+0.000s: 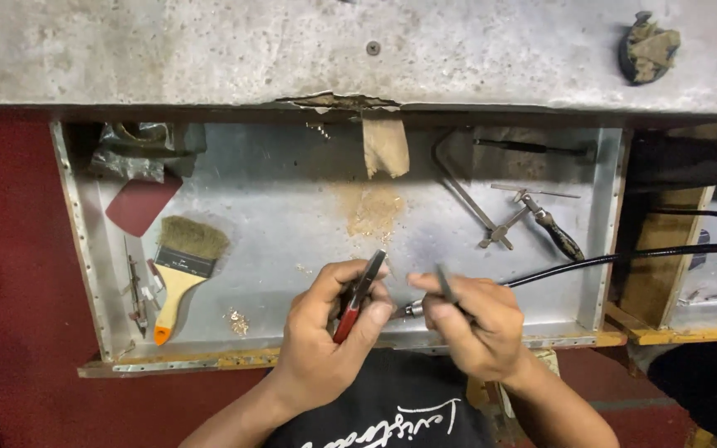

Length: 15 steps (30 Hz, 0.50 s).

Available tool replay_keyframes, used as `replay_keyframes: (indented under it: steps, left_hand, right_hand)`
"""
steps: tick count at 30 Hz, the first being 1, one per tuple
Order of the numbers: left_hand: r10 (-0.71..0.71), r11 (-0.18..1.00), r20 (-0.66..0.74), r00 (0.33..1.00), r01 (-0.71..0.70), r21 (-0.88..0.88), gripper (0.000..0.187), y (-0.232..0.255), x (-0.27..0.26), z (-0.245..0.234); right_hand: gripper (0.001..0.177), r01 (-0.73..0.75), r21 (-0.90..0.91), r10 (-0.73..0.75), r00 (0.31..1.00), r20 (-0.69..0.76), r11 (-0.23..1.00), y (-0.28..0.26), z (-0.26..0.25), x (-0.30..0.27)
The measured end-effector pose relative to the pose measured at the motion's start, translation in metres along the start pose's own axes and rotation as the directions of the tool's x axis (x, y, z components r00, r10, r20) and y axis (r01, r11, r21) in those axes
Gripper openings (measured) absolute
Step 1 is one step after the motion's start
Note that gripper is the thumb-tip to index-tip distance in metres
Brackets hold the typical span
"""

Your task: Finishing a small jewelry component using a hand file, pliers, and a rotary grinding tool at a workbench.

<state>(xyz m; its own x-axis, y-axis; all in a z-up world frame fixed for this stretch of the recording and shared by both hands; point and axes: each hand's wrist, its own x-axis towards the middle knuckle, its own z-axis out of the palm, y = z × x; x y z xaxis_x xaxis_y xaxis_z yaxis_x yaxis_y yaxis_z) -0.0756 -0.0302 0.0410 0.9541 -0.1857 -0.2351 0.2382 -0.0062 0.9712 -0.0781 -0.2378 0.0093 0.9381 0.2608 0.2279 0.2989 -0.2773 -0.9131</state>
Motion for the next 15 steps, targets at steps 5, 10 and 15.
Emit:
replay_keyframes:
  steps: [5, 10, 15]
  left_hand:
    - [0.097, 0.995, 0.015, 0.995, -0.097, 0.027, 0.029, 0.001, 0.004, -0.003]
    - [0.086, 0.996, 0.049, 0.995, -0.087, 0.014, 0.033, -0.002, 0.003, -0.002]
    - [-0.033, 0.994, 0.05, 0.998, 0.028, 0.107, 0.042, -0.001, 0.004, -0.004]
  right_hand:
    - [0.024, 0.012, 0.005, -0.012, 1.0, 0.008, 1.0, 0.0, 0.0, 0.004]
    - [0.015, -0.016, 0.017, 0.016, 1.0, 0.015, 1.0, -0.004, 0.014, 0.008]
    - [0.01, 0.008, 0.123, 0.003, 0.996, -0.088, 0.992, 0.013, 0.022, -0.001]
